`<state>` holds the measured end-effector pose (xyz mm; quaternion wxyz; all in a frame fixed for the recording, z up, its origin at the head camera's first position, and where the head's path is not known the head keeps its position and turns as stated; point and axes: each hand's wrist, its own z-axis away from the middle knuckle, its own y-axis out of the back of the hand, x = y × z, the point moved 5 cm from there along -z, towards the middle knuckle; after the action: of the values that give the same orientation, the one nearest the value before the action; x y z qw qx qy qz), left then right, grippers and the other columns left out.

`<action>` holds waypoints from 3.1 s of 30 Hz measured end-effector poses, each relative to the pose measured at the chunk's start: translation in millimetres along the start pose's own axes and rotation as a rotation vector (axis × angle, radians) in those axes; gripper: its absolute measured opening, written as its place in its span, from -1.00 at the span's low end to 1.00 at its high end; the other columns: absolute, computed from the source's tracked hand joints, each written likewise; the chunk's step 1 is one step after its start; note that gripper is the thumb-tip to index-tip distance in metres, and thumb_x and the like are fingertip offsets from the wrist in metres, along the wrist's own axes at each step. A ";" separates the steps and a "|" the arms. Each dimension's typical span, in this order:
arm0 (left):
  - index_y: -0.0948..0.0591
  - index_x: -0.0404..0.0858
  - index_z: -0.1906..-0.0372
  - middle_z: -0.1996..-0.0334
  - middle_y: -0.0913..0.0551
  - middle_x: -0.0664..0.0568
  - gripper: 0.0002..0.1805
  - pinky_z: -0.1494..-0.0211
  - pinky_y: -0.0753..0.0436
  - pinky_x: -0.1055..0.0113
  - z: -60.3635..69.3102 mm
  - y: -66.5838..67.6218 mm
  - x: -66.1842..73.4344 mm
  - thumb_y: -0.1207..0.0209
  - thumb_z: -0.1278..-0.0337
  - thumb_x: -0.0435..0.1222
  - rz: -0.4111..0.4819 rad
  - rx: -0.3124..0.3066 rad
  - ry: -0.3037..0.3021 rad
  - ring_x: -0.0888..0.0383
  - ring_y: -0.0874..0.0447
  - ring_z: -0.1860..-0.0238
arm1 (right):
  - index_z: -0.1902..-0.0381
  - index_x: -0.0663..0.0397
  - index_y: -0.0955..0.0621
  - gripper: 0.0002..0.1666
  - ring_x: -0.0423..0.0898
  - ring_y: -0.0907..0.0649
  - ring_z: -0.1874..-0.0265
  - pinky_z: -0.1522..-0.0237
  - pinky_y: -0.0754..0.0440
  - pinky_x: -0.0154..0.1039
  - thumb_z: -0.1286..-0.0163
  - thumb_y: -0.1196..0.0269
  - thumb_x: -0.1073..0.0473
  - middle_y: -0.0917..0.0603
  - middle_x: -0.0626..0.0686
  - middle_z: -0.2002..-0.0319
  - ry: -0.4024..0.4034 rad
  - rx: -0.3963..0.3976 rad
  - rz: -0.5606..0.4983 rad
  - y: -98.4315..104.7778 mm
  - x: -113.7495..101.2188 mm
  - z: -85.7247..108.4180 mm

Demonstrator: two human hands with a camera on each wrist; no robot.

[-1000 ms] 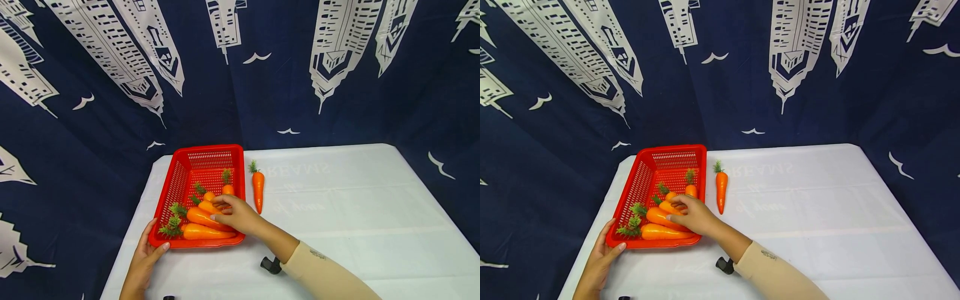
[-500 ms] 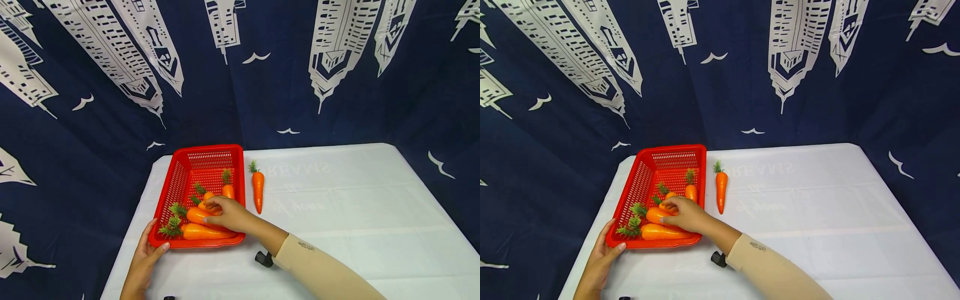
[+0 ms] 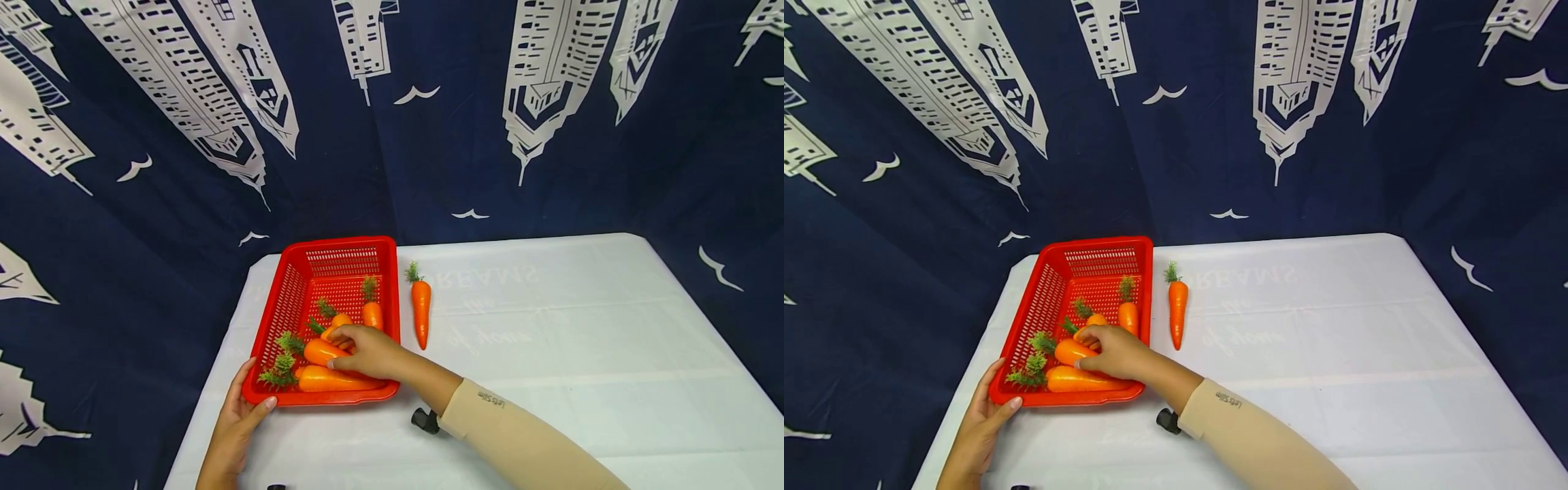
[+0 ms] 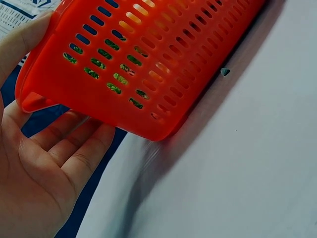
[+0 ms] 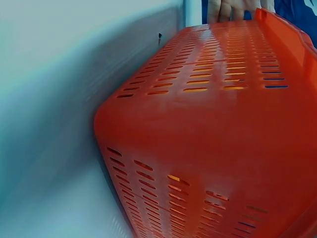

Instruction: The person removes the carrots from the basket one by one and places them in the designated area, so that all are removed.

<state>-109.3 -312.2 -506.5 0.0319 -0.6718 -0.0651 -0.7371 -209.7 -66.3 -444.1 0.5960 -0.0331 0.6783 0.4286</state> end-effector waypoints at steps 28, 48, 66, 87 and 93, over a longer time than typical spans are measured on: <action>-0.06 0.06 -0.61 -0.62 0.12 -0.07 -0.06 -0.20 -0.52 0.67 1.4 0.0 0.3 -0.23 -0.26 -0.49 -0.007 0.007 0.023 0.56 -0.27 -0.31 | -0.27 -0.06 -0.61 -0.34 -0.26 -0.68 0.02 -0.07 -0.61 -0.42 -0.22 -0.49 -0.01 -0.70 -0.08 -0.10 0.010 -0.069 0.049 -7.0 2.4 -2.7; -0.07 0.07 -0.60 -0.63 0.13 -0.06 -0.06 -0.21 -0.49 0.69 1.5 0.7 -0.7 -0.24 -0.26 -0.48 -0.007 0.013 0.034 0.56 -0.20 -0.35 | -0.26 -0.11 -0.62 -0.40 -0.31 -0.64 0.03 -0.05 -0.61 -0.44 -0.28 -0.45 -0.04 -0.70 -0.12 -0.08 0.042 -0.077 -0.063 -5.2 1.5 2.5; -0.04 0.06 -0.61 -0.62 0.14 -0.07 -0.05 -0.21 -0.51 0.66 1.8 -0.2 0.0 -0.23 -0.27 -0.48 0.004 -0.001 0.027 0.57 -0.26 -0.31 | -0.28 -0.11 -0.60 -0.39 -0.30 -0.63 0.06 0.01 -0.65 -0.45 -0.29 -0.44 -0.05 -0.67 -0.13 -0.03 0.121 0.089 -0.164 0.7 5.1 9.9; -0.05 0.02 -0.61 -0.61 0.11 -0.08 -0.06 -0.21 -0.53 0.65 0.1 -0.6 -1.0 -0.22 -0.26 -0.51 0.014 -0.008 -0.002 0.59 -0.32 -0.28 | -0.28 -0.16 -0.58 -0.45 -0.16 -0.66 -0.02 -0.02 -0.68 -0.37 -0.34 -0.40 0.03 -0.63 -0.08 -0.06 0.197 0.367 -0.367 16.7 8.5 20.5; -0.05 0.03 -0.61 -0.61 0.10 -0.09 -0.06 -0.20 -0.53 0.64 0.1 -0.1 -0.8 -0.22 -0.27 -0.50 0.012 -0.009 0.002 0.59 -0.34 -0.27 | -0.26 -0.19 -0.59 -0.47 -0.17 -0.63 -0.05 -0.05 -0.66 -0.39 -0.34 -0.41 0.08 -0.62 -0.08 -0.07 0.199 0.438 -0.409 19.7 12.0 21.0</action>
<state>-109.2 -312.1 -507.2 0.0334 -0.6717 -0.0574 -0.7378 -207.7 -35.3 -441.9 0.5935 -0.0815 0.7887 0.1385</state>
